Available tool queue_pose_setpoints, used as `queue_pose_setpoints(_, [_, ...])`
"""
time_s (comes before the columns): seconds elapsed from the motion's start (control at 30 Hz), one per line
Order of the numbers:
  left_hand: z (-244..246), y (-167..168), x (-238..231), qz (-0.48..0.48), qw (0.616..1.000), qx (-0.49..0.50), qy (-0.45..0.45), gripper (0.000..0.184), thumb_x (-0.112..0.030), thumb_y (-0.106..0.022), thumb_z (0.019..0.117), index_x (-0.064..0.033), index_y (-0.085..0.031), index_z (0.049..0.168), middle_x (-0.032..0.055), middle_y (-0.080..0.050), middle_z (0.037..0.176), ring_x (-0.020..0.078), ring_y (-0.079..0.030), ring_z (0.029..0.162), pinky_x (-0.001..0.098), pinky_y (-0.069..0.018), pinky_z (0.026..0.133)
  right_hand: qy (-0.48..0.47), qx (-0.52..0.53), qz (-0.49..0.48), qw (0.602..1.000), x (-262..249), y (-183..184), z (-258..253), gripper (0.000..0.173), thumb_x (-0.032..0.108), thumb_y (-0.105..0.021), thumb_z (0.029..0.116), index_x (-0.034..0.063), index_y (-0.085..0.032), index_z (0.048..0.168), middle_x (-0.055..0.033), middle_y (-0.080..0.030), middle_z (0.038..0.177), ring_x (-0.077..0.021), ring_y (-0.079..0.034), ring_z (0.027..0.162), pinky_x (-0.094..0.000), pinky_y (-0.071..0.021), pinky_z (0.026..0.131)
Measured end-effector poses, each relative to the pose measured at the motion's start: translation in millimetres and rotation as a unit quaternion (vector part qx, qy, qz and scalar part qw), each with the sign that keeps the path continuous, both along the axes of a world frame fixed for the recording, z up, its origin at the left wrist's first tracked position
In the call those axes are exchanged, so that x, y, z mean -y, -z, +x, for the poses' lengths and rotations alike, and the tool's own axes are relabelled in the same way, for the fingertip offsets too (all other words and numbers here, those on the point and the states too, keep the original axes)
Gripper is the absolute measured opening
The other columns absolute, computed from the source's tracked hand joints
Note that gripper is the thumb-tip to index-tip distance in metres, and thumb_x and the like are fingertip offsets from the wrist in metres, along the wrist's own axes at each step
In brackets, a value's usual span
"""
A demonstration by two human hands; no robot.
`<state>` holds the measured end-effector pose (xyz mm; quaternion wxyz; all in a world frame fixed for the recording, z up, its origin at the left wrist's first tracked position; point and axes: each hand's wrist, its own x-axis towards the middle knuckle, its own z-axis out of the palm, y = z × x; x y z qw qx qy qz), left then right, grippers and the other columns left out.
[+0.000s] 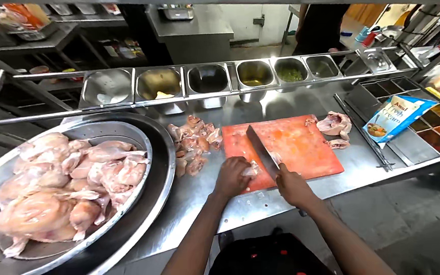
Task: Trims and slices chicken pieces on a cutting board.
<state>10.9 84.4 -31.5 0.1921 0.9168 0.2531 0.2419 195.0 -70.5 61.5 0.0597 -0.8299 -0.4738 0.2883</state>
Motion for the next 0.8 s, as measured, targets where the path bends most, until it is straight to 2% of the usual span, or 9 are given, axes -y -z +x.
queue_pose_setpoints(0.07, [9, 3, -5, -0.033, 0.999, -0.012, 0.042, 0.029, -0.041, -0.074, 0.0917, -0.0186, -0.075, 0.109, 0.0025, -0.07, 0.121, 0.0222, -0.064, 0.116, 0.0482, -0.0539, 0.098, -0.037, 0.019, -0.043, 0.998, 2, -12, -18, 0.033, 0.029, -0.046, 0.1072, 0.0105, -0.048, 0.135, -0.0155, -0.068, 0.092, -0.0362, -0.071, 0.09, -0.0548, -0.0569, 0.079])
queue_pose_setpoints(0.2, [13, 3, -15, -0.081, 0.994, -0.026, 0.066, 0.03, -0.041, -0.078, 0.0894, -0.0162, -0.076, 0.107, 0.0034, -0.071, 0.118, 0.0223, -0.065, 0.113, 0.0467, -0.0533, 0.099, -0.063, 0.027, -0.085, 0.994, 10, -21, -32, 0.03, 0.027, -0.043, 0.108, 0.0101, -0.048, 0.132, -0.0166, -0.068, 0.095, -0.0379, -0.071, 0.095, -0.0546, -0.0566, 0.081])
queue_pose_setpoints(0.4, [9, 16, -15, -0.025, 0.995, 0.068, 0.071, 0.032, -0.045, -0.078, 0.0883, -0.0152, -0.075, 0.101, 0.0017, -0.074, 0.107, 0.0182, -0.07, 0.103, 0.0429, -0.0588, 0.09, -0.078, -0.014, -0.124, 0.989, 26, -40, -22, 0.03, 0.027, -0.042, 0.1089, 0.0091, -0.048, 0.132, -0.0177, -0.066, 0.096, -0.0385, -0.07, 0.093, -0.0555, -0.0558, 0.08])
queue_pose_setpoints(0.6, [9, 21, -11, -0.017, 0.996, 0.069, 0.059, 0.037, -0.05, -0.073, 0.0906, -0.0158, -0.078, 0.103, 0.002, -0.075, 0.111, 0.0184, -0.07, 0.106, 0.0425, -0.0583, 0.091, -0.099, 0.004, -0.197, 0.975, 11, -59, -24, 0.029, 0.023, -0.045, 0.1077, 0.0066, -0.045, 0.131, -0.0192, -0.066, 0.1, -0.0393, -0.07, 0.096, -0.055, -0.0563, 0.081])
queue_pose_setpoints(0.67, [9, 20, -11, -0.017, 0.995, 0.074, 0.058, 0.038, -0.05, -0.073, 0.0898, -0.0149, -0.078, 0.101, 0.0028, -0.075, 0.108, 0.019, -0.071, 0.103, 0.0425, -0.0594, 0.088, -0.088, -0.013, -0.179, 0.98, -7, -46, -26, 0.029, 0.023, -0.047, 0.107, 0.0049, -0.046, 0.13, -0.0194, -0.065, 0.1, -0.0388, -0.069, 0.096, -0.055, -0.0561, 0.081])
queue_pose_setpoints(0.8, [8, 20, -10, -0.018, 0.994, 0.087, 0.065, 0.036, -0.049, -0.071, 0.0912, -0.0156, -0.078, 0.102, 0.0019, -0.075, 0.11, 0.0179, -0.071, 0.105, 0.041, -0.0591, 0.09, -0.052, -0.024, -0.056, 0.997, -51, -3, -29, 0.028, 0.023, -0.055, 0.1033, 0.0067, -0.049, 0.125, -0.0145, -0.066, 0.089, -0.0338, -0.071, 0.082, -0.0529, -0.0578, 0.072])
